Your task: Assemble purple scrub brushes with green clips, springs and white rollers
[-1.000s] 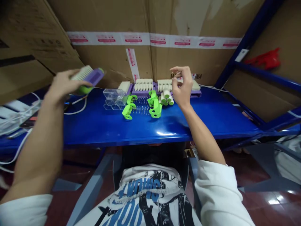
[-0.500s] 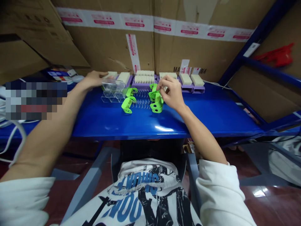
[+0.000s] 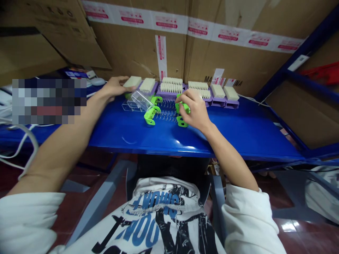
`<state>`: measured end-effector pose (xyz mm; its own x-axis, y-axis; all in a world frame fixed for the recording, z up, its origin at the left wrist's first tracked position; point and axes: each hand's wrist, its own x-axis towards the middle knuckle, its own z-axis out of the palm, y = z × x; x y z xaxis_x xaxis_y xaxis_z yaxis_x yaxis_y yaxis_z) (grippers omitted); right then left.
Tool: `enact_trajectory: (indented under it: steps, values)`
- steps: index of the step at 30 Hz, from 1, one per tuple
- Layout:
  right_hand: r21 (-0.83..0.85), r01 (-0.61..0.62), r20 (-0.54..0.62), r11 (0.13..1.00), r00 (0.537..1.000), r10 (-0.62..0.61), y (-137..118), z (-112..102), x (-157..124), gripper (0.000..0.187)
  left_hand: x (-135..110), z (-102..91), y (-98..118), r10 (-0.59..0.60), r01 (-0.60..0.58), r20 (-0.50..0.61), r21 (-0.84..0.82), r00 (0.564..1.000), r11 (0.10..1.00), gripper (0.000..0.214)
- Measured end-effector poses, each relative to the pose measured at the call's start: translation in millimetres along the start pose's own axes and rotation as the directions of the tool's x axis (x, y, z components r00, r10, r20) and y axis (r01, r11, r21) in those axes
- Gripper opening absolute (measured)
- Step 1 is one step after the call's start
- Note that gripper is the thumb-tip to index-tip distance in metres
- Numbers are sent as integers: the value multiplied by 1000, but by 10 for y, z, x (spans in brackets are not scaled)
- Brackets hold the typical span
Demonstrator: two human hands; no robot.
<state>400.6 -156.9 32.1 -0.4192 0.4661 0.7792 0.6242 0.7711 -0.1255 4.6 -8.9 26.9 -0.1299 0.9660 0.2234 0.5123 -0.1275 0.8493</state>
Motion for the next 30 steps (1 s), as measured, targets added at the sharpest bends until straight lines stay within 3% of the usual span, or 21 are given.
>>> enact_trajectory:
  steps: [4,8,11,16,21,23,30]
  values:
    - [-163,36,227,986,974,2,-334,53,128,43,-2,27,9,-19,20,24,-38,1000,999,103]
    - [-280,139,388,950,921,-20,-828,178,277,73,15,0,-27,-16,17,25,-38,1000,999,117]
    - [-349,176,460,921,888,5,-1039,293,318,71,24,5,-53,-5,5,16,-37,1000,999,119]
    - [-331,190,525,924,851,13,-990,342,308,62,45,65,-65,-10,10,0,-46,1000,999,111]
    - [-225,79,346,971,938,4,-917,247,425,61,93,99,-101,-33,31,-35,-43,999,999,99]
    - [-173,33,320,984,947,24,-879,273,594,62,78,97,-88,-42,40,-31,-54,999,998,95]
    - [-122,32,531,992,846,38,-775,632,1380,68,-90,-19,103,-104,110,55,-113,993,987,77]
